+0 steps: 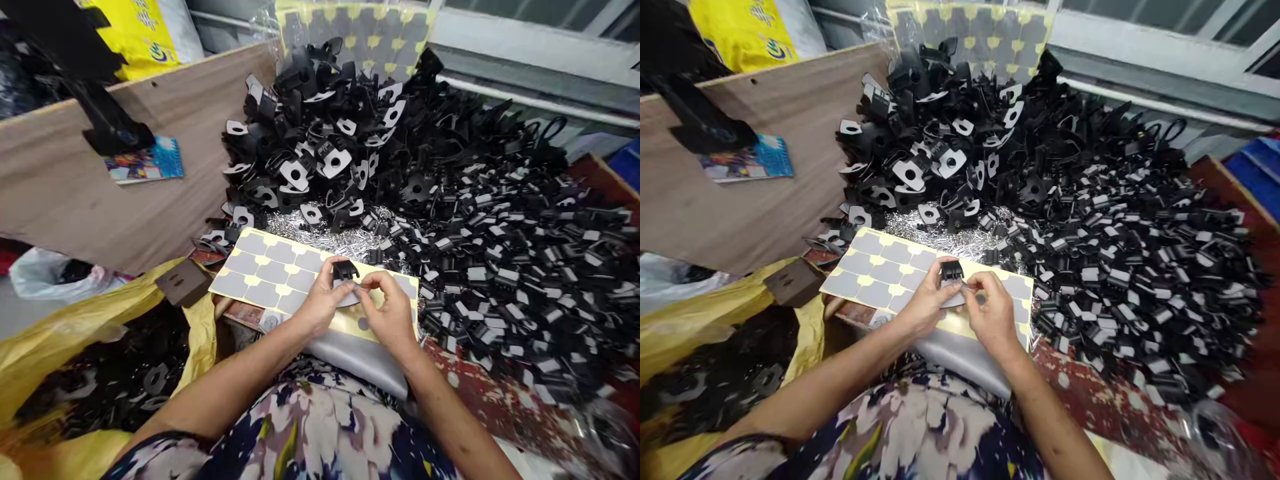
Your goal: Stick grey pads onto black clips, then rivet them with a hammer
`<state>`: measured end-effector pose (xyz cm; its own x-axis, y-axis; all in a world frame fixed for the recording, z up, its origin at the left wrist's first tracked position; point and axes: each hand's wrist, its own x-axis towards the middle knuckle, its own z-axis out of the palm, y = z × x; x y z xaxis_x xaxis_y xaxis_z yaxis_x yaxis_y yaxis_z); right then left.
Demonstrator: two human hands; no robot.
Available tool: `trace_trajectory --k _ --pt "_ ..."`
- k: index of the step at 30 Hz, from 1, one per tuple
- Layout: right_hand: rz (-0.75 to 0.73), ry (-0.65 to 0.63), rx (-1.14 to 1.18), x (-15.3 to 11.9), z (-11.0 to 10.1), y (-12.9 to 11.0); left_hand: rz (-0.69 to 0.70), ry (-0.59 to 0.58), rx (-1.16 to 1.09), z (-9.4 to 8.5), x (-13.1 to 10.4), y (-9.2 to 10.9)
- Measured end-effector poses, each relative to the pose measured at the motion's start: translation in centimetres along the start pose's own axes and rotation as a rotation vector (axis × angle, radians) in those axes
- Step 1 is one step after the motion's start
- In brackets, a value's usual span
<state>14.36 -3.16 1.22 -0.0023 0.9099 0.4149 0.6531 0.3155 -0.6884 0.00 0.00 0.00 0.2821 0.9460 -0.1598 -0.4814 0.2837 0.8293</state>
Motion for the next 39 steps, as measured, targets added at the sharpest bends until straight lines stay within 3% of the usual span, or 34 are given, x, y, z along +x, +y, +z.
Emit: trace_trajectory --k 3,7,9,12,14,20,24,29,32,36,39 --pt "-0.111 0.073 -0.232 -0.7 0.4 -0.1 0.071 0.109 0.071 -0.2 0.0 -0.7" --pt "-0.078 0.098 -0.47 -0.6 -0.6 0.2 0.026 0.125 0.04 -0.5 -0.3 -0.9" --pt "0.022 -0.021 -0.319 -0.4 -1.2 0.4 0.012 0.081 0.032 -0.5 -0.4 -0.5" --pt "0.191 -0.226 0.088 -0.5 -1.2 0.5 -0.051 -0.006 0.005 -0.1 -0.4 0.6" --pt "0.257 -0.214 0.199 -0.7 -0.9 0.3 -0.132 -0.038 -0.057 0.0 -0.5 1.3" --pt "0.235 0.027 0.178 -1.1 -0.1 0.8 -0.348 -0.036 -0.355 0.0 -1.2 2.2" --pt "0.215 -0.016 0.314 -1.2 -0.5 1.7 -0.372 -0.043 -0.318 0.3 -1.9 2.5" --pt "-0.089 -0.07 -0.055 -1.7 -2.6 -0.3 -0.331 -0.059 -0.188 0.4 -2.4 2.1" --pt "-0.209 -0.039 -0.124 -2.0 -3.8 -1.8 -0.307 -0.014 -0.13 -0.5 -2.0 2.0" --pt "-0.128 0.007 -0.004 -1.9 -4.4 -1.8 -0.181 0.243 -0.072 -2.5 -0.8 3.6" --pt "-0.08 -0.061 0.051 -1.6 -3.5 -1.2 -0.2 0.187 -0.014 -2.9 -0.6 4.6"
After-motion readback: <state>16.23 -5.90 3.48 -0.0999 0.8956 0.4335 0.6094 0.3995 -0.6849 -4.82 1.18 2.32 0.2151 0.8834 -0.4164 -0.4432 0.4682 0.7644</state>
